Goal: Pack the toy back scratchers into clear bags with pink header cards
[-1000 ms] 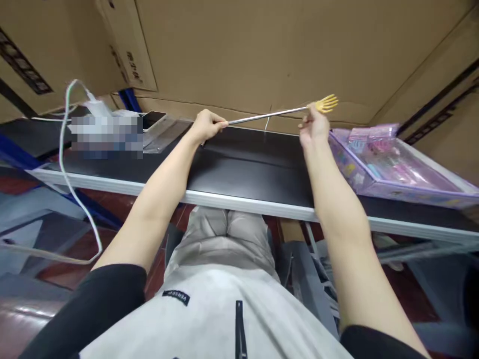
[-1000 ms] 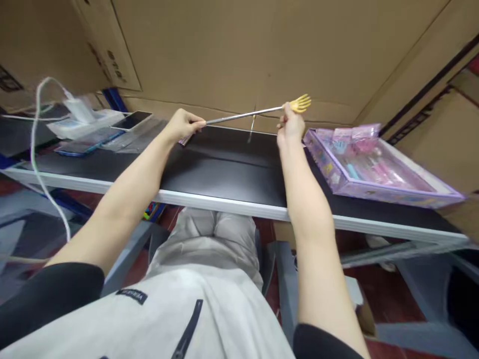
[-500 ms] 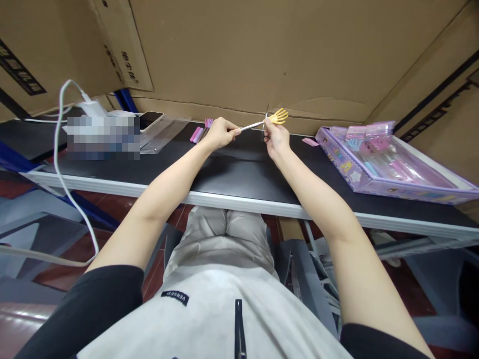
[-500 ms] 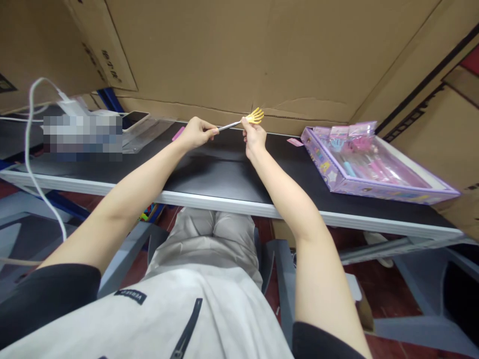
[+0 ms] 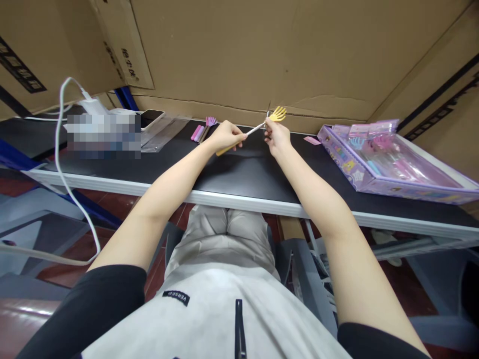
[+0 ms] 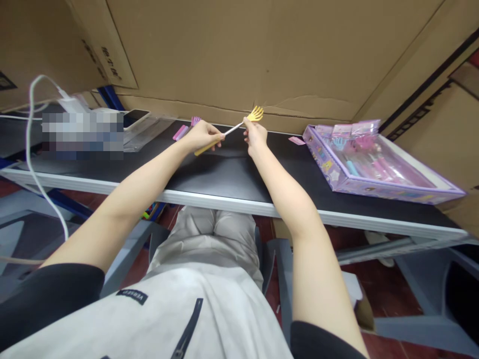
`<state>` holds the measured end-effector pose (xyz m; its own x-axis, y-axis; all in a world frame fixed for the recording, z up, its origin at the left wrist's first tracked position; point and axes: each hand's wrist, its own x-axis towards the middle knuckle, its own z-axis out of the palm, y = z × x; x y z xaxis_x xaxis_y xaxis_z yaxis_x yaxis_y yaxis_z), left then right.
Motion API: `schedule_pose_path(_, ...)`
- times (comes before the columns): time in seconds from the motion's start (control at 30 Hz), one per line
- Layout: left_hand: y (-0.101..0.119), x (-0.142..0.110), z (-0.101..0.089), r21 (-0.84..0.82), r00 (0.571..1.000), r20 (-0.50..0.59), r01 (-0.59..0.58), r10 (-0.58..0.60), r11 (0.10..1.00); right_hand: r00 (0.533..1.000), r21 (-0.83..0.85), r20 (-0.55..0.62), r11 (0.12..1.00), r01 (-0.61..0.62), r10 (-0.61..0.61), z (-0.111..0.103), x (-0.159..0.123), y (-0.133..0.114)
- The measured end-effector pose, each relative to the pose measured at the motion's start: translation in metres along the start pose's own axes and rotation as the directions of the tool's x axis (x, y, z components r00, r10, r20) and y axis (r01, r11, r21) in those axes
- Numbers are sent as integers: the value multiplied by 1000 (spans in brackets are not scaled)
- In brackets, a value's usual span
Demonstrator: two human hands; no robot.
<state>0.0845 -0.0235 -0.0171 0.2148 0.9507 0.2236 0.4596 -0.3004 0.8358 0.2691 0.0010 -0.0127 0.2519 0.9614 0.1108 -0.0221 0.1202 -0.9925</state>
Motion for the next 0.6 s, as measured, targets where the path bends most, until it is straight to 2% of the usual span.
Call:
schedule_pose_path(0.13, 5, -5, 8, -56, 998, 64, -11, 14, 998, 998, 0, 5, 998, -63, 63, 1, -7, -7)
schedule_pose_path(0.3, 10, -9, 17, -119, 994, 107, -19, 31, 993, 996, -15, 27, 997, -80, 81, 1, -16, -11)
schedule_pose_path(0.47, 10, -5, 21, -178, 998, -3, 56, -58, 982, 990, -100, 85, 990, -101, 110, 6, -28, -10)
schedule_pose_path(0.6, 3, 1, 20, -195, 982, -56, 167, -181, 967, 979, -268, 180, 963, -39, 90, 10, -36, -6)
